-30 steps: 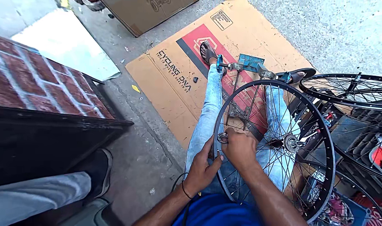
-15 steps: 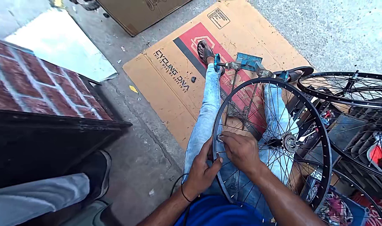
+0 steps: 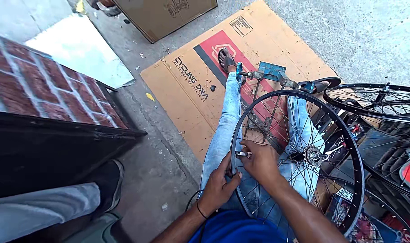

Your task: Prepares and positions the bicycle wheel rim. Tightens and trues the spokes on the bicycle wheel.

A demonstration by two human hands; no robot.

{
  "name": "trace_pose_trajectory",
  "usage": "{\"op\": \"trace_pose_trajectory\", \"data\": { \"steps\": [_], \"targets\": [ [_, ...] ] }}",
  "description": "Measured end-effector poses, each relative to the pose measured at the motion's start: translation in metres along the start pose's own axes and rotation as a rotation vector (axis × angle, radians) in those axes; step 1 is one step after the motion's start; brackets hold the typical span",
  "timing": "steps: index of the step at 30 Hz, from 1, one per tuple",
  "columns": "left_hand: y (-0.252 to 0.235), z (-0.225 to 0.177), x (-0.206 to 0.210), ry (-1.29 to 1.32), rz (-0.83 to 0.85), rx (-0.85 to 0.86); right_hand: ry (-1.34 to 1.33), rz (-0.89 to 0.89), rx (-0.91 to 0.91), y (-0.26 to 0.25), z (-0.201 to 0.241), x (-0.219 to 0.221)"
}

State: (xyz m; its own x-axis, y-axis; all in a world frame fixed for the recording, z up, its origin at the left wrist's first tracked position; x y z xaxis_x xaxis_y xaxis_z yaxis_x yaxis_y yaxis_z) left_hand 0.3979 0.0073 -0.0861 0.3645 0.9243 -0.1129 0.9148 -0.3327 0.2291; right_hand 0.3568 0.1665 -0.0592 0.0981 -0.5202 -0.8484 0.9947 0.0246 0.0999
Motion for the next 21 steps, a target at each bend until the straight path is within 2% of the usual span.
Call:
{"op": "trace_pose_trajectory", "data": {
  "steps": [1,2,4,6,9,11,13,15,17,18,19,21],
  "targets": [
    [-0.001,0.0,0.0,0.0,0.008,-0.006,0.149,-0.063,-0.018,0.003,0.006,0.004],
    [-0.001,0.001,0.0,0.013,0.017,-0.015,0.255,-0.046,0.002,0.004,0.01,0.007],
    [-0.001,0.001,0.0,0.035,0.016,-0.014,0.294,0.108,0.016,-0.001,0.01,0.008],
    [0.001,-0.001,0.0,0.055,0.02,-0.009,0.1,0.309,-0.04,-0.006,0.003,0.005],
    [0.005,-0.007,0.003,0.078,0.022,0.009,-0.357,0.653,-0.096,-0.009,-0.008,-0.007],
    [0.005,-0.013,0.007,0.095,0.022,0.029,-0.611,0.722,-0.022,-0.009,-0.011,-0.016],
    [0.004,-0.014,0.007,0.097,0.018,0.023,-0.604,0.633,0.071,-0.008,-0.013,-0.018],
    [0.003,-0.011,0.007,0.092,0.008,0.013,-0.349,0.31,0.036,-0.004,-0.009,-0.017],
    [0.004,-0.004,0.004,0.08,0.001,-0.013,-0.093,-0.084,-0.139,0.009,0.0,-0.005],
    [0.005,0.0,0.003,0.073,0.002,-0.026,-0.01,-0.192,-0.194,0.014,0.004,0.003],
    [0.006,0.002,0.002,0.077,0.005,-0.034,0.033,-0.217,-0.21,0.015,0.006,0.006],
    [0.007,0.004,0.0,0.089,0.006,-0.043,0.003,-0.041,-0.161,0.012,0.005,0.007]
  ]
}}
Point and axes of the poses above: each hand's wrist, its own y-axis away from the middle knuckle, its own x-axis out of the palm, z = x × y, the point moved 6 cm from there along -y, towards the middle knuckle, and after that the axes turned 10 degrees about y, right-handed, at the moved point
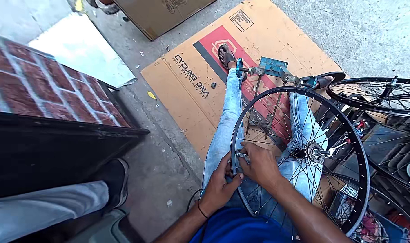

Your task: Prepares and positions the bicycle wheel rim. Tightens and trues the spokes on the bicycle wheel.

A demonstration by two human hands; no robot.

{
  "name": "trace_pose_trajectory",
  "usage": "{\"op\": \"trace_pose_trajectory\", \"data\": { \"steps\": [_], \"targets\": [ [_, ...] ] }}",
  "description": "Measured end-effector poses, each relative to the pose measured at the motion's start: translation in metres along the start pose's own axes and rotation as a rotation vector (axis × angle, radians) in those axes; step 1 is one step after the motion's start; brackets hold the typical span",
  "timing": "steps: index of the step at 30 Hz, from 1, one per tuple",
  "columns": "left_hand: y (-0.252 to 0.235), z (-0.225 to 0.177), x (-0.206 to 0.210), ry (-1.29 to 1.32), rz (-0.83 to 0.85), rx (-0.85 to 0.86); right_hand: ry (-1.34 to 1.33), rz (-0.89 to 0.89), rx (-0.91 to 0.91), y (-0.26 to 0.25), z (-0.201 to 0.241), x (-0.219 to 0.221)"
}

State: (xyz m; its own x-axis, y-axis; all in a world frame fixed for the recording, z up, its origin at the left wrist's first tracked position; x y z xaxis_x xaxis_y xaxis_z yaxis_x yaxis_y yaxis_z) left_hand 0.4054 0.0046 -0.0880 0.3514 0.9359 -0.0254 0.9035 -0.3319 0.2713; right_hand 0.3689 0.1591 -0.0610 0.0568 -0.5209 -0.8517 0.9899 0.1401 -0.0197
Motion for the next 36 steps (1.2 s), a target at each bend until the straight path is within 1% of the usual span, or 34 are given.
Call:
{"op": "trace_pose_trajectory", "data": {
  "steps": [1,2,4,6,8,10,12,14,17,18,19,21,23,25,28,32,36],
  "targets": [
    [0.001,-0.001,0.0,0.007,0.0,-0.002,-0.067,0.157,0.04,-0.002,-0.003,-0.001],
    [0.001,-0.002,0.0,0.01,0.001,0.002,-0.144,0.277,0.047,-0.005,-0.008,-0.005],
    [-0.002,-0.005,0.002,0.001,-0.006,0.026,-0.25,0.41,0.019,-0.012,-0.016,-0.017],
    [-0.005,-0.009,0.002,-0.037,-0.032,0.068,-0.298,0.456,0.01,-0.016,-0.019,-0.024],
    [-0.011,-0.014,-0.002,-0.039,-0.051,0.092,-0.319,0.458,0.025,-0.018,-0.018,-0.024],
    [-0.019,-0.018,-0.01,-0.011,-0.064,0.087,-0.299,0.416,0.028,-0.018,-0.013,-0.024],
    [-0.026,-0.02,-0.013,-0.017,-0.039,0.043,-0.247,0.406,0.03,-0.016,-0.009,-0.024],
    [-0.031,-0.021,-0.01,-0.037,0.016,-0.013,-0.248,0.497,0.028,-0.017,-0.01,-0.024],
    [-0.036,-0.021,-0.005,-0.069,0.054,-0.01,-0.353,0.678,0.041,-0.027,-0.028,-0.025],
    [-0.036,-0.02,-0.005,-0.074,0.052,-0.006,-0.384,0.674,0.06,-0.028,-0.037,-0.026],
    [-0.036,-0.02,-0.005,-0.081,0.046,-0.002,-0.421,0.61,0.088,-0.028,-0.044,-0.03],
    [-0.033,-0.017,-0.006,-0.076,0.038,-0.008,-0.465,0.38,0.104,-0.025,-0.049,-0.042],
    [-0.03,-0.015,-0.006,-0.069,0.029,-0.002,-0.355,0.209,0.062,-0.018,-0.045,-0.046],
    [-0.029,-0.016,-0.005,-0.082,0.023,0.013,-0.194,0.126,0.01,-0.011,-0.041,-0.036],
    [-0.026,-0.017,-0.006,-0.109,0.027,-0.007,-0.094,0.095,-0.039,-0.003,-0.041,-0.017],
    [-0.019,-0.01,-0.008,-0.084,0.033,-0.008,-0.065,0.213,-0.138,0.0,-0.036,-0.011],
    [-0.016,-0.011,-0.005,-0.02,0.022,0.01,-0.116,0.204,-0.119,-0.008,-0.025,-0.011]
  ]
}}
Point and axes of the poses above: each hand's wrist, its own y-axis away from the middle knuckle, its own x-axis out of the palm, z = x × y, the point moved 6 cm from there along -y, towards the middle knuckle, and after that the axes turned 10 degrees about y, right-handed, at the moved point
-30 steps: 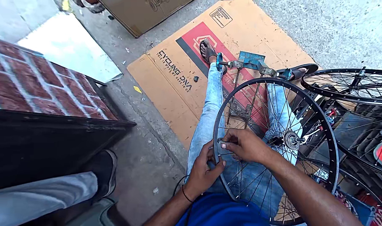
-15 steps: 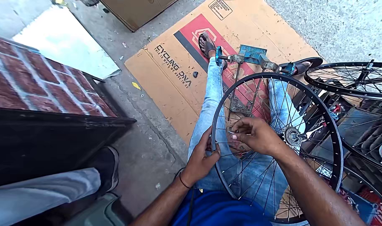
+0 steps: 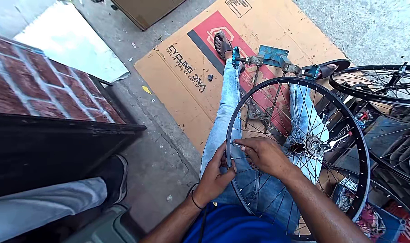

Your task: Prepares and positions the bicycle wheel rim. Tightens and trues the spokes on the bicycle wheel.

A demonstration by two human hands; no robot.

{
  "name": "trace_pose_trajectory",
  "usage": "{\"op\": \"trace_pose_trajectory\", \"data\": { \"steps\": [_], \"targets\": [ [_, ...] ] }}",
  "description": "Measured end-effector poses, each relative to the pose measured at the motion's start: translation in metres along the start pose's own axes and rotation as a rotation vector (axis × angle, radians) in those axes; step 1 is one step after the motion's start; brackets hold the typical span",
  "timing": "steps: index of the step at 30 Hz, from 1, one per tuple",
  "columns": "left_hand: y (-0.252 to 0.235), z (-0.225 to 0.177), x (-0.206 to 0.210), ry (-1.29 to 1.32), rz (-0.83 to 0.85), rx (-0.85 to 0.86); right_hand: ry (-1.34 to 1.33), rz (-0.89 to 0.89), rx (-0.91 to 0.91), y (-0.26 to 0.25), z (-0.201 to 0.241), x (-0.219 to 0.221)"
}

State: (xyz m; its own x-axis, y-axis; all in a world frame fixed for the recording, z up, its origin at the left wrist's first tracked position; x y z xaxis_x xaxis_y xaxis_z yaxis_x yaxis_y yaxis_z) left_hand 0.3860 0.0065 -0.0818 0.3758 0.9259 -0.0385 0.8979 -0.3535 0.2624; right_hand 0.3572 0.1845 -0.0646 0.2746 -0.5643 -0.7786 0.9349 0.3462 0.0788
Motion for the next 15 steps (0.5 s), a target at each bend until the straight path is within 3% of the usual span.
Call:
{"op": "trace_pose_trajectory", "data": {
  "steps": [6,9,12,15],
  "targets": [
    [0.001,-0.002,0.001,0.053,0.003,0.012,-0.235,0.015,0.062,-0.008,0.002,-0.006],
    [0.001,0.0,0.002,0.067,0.011,0.015,-0.406,0.073,0.205,-0.014,-0.014,0.006],
    [0.0,-0.003,0.004,0.068,0.011,0.022,-0.09,0.062,0.328,-0.017,-0.005,0.008],
    [0.002,-0.005,0.004,0.058,0.01,0.035,0.109,0.072,0.257,-0.015,0.011,0.003]
  ]
}}
Point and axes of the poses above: each hand's wrist, its own y-axis away from the middle knuckle, its own x-axis out of the palm, z = x × y, the point moved 6 cm from there along -y, towards the middle knuckle, and after that the axes turned 10 degrees about y, right-handed, at the moved point
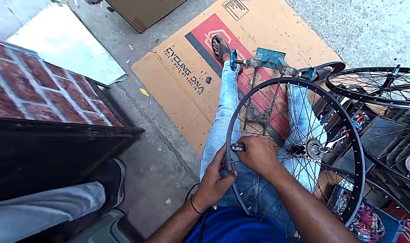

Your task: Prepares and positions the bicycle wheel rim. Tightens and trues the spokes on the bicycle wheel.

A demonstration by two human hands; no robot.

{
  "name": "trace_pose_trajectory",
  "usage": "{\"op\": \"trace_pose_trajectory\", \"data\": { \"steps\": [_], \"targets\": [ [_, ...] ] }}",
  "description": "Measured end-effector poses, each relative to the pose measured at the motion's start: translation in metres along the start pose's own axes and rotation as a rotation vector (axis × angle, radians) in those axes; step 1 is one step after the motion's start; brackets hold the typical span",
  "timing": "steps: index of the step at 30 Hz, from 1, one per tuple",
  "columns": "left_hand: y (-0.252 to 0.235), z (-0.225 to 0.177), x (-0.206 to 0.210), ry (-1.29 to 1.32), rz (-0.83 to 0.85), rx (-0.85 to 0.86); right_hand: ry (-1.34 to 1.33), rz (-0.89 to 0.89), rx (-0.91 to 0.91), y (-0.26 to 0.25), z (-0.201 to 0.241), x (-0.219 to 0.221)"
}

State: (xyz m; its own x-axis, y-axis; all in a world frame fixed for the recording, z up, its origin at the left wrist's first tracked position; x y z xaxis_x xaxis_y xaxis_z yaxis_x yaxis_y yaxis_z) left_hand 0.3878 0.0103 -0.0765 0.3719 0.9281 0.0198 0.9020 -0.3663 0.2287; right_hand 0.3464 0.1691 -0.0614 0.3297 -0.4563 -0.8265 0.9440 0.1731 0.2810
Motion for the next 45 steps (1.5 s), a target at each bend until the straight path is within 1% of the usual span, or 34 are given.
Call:
{"op": "trace_pose_trajectory", "data": {
  "steps": [3,4,6,8,10,11,12,14,16,17,18,19,21,23,24,25,26,28,29,30,31,32,33,35,36,38,40,42,43,45],
  "targets": [
    [0.002,0.001,-0.002,0.008,0.015,-0.002,-0.238,0.148,-0.052,0.0,-0.009,0.006],
    [0.003,0.001,0.0,0.016,0.023,-0.002,-0.335,0.184,-0.037,0.001,-0.013,0.008],
    [0.001,-0.001,0.003,0.03,0.039,0.01,-0.557,0.248,0.057,0.002,-0.02,0.005],
    [0.0,-0.003,0.004,0.023,0.037,0.014,-0.765,0.291,0.121,0.004,-0.02,-0.004],
    [0.0,-0.003,0.003,0.021,0.038,0.018,-0.854,0.308,0.125,0.004,-0.018,-0.006],
    [0.001,-0.002,0.002,0.022,0.041,0.016,-0.819,0.299,0.119,0.004,-0.018,-0.004],
    [0.002,-0.002,0.002,0.023,0.041,0.013,-0.752,0.247,0.117,0.003,-0.017,-0.002],
    [0.002,-0.001,0.002,0.028,0.039,0.004,-0.512,0.04,0.091,0.004,-0.014,-0.002],
    [0.003,0.002,0.002,0.025,0.029,-0.008,-0.223,-0.179,-0.015,0.006,-0.005,0.0],
    [0.005,0.004,0.002,0.028,0.027,-0.018,-0.147,-0.213,-0.069,0.007,-0.001,0.004],
    [0.006,0.006,0.001,0.036,0.03,-0.022,-0.146,-0.175,-0.105,0.007,0.001,0.006],
    [0.007,0.007,0.0,0.043,0.036,-0.019,-0.203,-0.082,-0.134,0.006,-0.001,0.008],
    [0.01,0.009,-0.001,0.051,0.045,-0.015,-0.417,0.091,-0.172,0.006,-0.009,0.006],
    [0.011,0.008,0.001,0.06,0.051,-0.015,-0.613,0.173,-0.149,0.002,-0.016,0.002],
    [0.01,0.007,0.002,0.061,0.053,-0.012,-0.654,0.193,-0.116,-0.003,-0.019,0.002],
    [0.01,0.006,0.003,0.06,0.051,-0.011,-0.633,0.181,-0.086,-0.006,-0.019,0.002],
    [0.009,0.006,0.004,0.06,0.047,-0.012,-0.524,0.133,-0.068,-0.007,-0.016,0.001],
    [0.009,0.007,0.003,0.044,0.031,-0.009,-0.148,-0.033,-0.079,-0.001,-0.004,0.003],
    [0.01,0.008,0.002,0.037,0.031,-0.018,0.019,-0.069,-0.07,0.003,0.003,0.007],
    [0.011,0.01,0.001,0.036,0.038,-0.026,0.127,-0.045,-0.049,0.004,0.007,0.01],
    [0.01,0.01,0.0,0.036,0.044,-0.028,0.164,0.014,-0.033,0.001,0.007,0.013],
    [0.011,0.011,0.0,0.039,0.047,-0.031,0.137,0.088,-0.034,-0.003,0.005,0.015],
    [0.012,0.01,0.0,0.046,0.05,-0.035,0.055,0.179,-0.038,-0.008,0.0,0.019],
    [0.012,0.006,0.001,0.052,0.068,-0.026,-0.228,0.302,-0.048,-0.011,-0.011,0.019],
    [0.011,0.003,0.002,0.053,0.079,-0.011,-0.396,0.325,-0.055,-0.009,-0.016,0.016],
    [0.01,-0.003,0.006,0.054,0.091,0.014,-0.669,0.299,-0.094,0.001,-0.021,0.005],
    [0.01,-0.004,0.008,0.053,0.098,0.014,-0.796,0.19,-0.175,0.012,-0.023,-0.007],
    [0.009,-0.001,0.005,0.044,0.098,0.014,-0.736,0.049,-0.232,0.013,-0.025,-0.008],
    [0.01,0.003,0.004,0.047,0.089,0.006,-0.69,-0.006,-0.227,0.012,-0.024,-0.004],
    [0.012,0.009,0.0,0.057,0.075,-0.013,-0.651,-0.031,-0.135,0.009,-0.022,0.004]
  ]
}}
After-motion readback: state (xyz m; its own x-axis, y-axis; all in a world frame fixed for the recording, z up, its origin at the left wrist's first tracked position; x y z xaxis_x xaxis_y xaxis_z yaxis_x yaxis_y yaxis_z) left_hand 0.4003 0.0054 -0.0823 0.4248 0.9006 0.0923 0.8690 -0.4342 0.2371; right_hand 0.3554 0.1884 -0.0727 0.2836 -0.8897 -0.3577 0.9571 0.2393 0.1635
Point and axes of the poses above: each hand's wrist, its own y-axis away from the middle knuckle, its own x-axis out of the palm, z = x × y, the point moved 6 cm from there along -y, towards the middle knuckle, and after that the axes turned 10 degrees about y, right-handed, at the moved point
